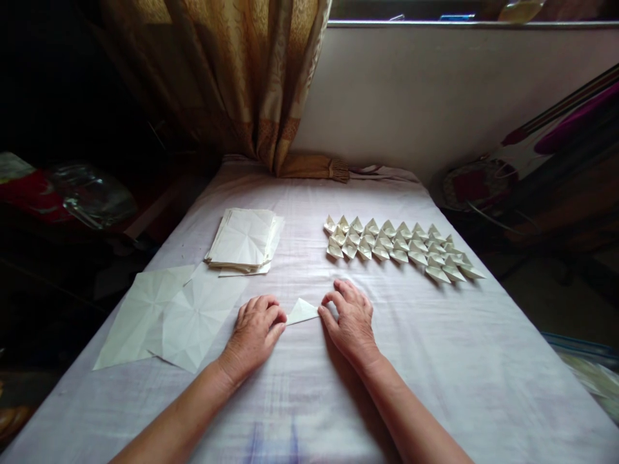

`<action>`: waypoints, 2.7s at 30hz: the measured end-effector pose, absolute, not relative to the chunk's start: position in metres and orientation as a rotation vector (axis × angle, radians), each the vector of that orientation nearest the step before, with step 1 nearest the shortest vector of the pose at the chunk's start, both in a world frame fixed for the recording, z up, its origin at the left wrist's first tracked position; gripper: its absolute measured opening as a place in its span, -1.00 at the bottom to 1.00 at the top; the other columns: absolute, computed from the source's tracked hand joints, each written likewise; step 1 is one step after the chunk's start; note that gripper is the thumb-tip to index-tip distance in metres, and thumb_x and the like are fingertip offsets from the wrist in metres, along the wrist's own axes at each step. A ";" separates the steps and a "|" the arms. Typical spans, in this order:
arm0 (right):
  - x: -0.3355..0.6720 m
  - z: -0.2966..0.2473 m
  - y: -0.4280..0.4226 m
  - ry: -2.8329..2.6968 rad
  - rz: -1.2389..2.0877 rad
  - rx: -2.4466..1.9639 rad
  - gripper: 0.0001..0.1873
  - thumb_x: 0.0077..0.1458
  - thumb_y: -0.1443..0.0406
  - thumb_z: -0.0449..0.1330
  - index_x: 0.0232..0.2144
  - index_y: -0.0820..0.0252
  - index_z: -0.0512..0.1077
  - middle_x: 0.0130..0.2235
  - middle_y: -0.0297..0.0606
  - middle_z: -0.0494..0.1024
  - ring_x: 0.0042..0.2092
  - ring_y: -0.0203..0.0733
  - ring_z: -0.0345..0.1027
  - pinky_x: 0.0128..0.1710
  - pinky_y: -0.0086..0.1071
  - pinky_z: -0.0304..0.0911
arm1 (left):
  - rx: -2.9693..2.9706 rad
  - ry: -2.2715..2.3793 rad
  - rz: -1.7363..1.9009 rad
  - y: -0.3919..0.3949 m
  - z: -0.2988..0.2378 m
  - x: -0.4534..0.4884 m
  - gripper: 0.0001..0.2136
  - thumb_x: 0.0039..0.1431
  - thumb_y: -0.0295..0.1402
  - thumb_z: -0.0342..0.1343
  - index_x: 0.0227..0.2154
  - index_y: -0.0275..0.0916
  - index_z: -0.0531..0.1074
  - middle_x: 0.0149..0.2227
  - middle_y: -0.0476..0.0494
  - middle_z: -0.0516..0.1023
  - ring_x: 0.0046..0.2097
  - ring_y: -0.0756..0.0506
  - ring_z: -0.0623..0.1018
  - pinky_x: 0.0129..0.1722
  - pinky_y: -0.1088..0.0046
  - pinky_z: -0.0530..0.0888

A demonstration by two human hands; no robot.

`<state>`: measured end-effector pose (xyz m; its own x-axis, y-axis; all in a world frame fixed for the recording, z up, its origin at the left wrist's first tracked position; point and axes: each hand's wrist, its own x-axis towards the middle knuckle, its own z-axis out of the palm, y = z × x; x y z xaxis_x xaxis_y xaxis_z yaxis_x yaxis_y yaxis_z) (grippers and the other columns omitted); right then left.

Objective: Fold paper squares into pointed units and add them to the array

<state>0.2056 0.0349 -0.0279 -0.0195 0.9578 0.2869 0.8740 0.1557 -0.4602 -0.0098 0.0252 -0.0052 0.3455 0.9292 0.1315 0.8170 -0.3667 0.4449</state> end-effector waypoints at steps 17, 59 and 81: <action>0.205 -0.030 0.033 -1.919 0.212 -1.752 -0.92 0.12 0.32 0.16 -0.31 0.10 0.46 0.13 -0.11 0.41 0.25 0.09 0.09 0.19 0.09 -0.09 | 2.650 1.187 0.222 0.027 -0.008 0.035 -0.40 0.27 -0.01 -0.05 0.28 -0.17 0.11 0.29 -0.14 0.25 0.33 -0.21 0.16 0.32 0.08 -0.10; 0.209 -0.024 0.048 -1.781 0.400 -1.420 -0.77 0.03 0.32 0.16 -0.19 0.14 0.44 -0.19 -0.19 0.59 -0.14 -0.09 0.45 -0.09 -0.23 0.29 | 2.327 1.310 0.588 0.083 0.018 0.026 -0.91 0.13 -0.50 0.04 -0.42 -0.18 0.36 -0.39 -0.01 0.52 -0.30 -0.07 0.50 -0.25 0.41 0.38; 0.204 -0.034 0.060 -1.373 0.690 -1.300 -0.92 0.15 0.26 0.14 -0.32 0.12 0.30 -0.46 -0.39 0.38 -0.47 -0.32 0.28 -0.48 -0.47 0.23 | 1.734 1.426 1.107 0.080 -0.023 0.030 -0.56 0.20 -0.24 0.08 0.12 -0.20 0.22 -0.02 -0.22 0.50 -0.22 -0.05 0.57 -0.26 0.42 0.55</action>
<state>0.2044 0.0604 -0.0344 0.1675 0.9390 0.3003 0.3191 0.2366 -0.9177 0.0302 0.0798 -0.0231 0.0617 0.9751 0.2129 0.4479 -0.2177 0.8672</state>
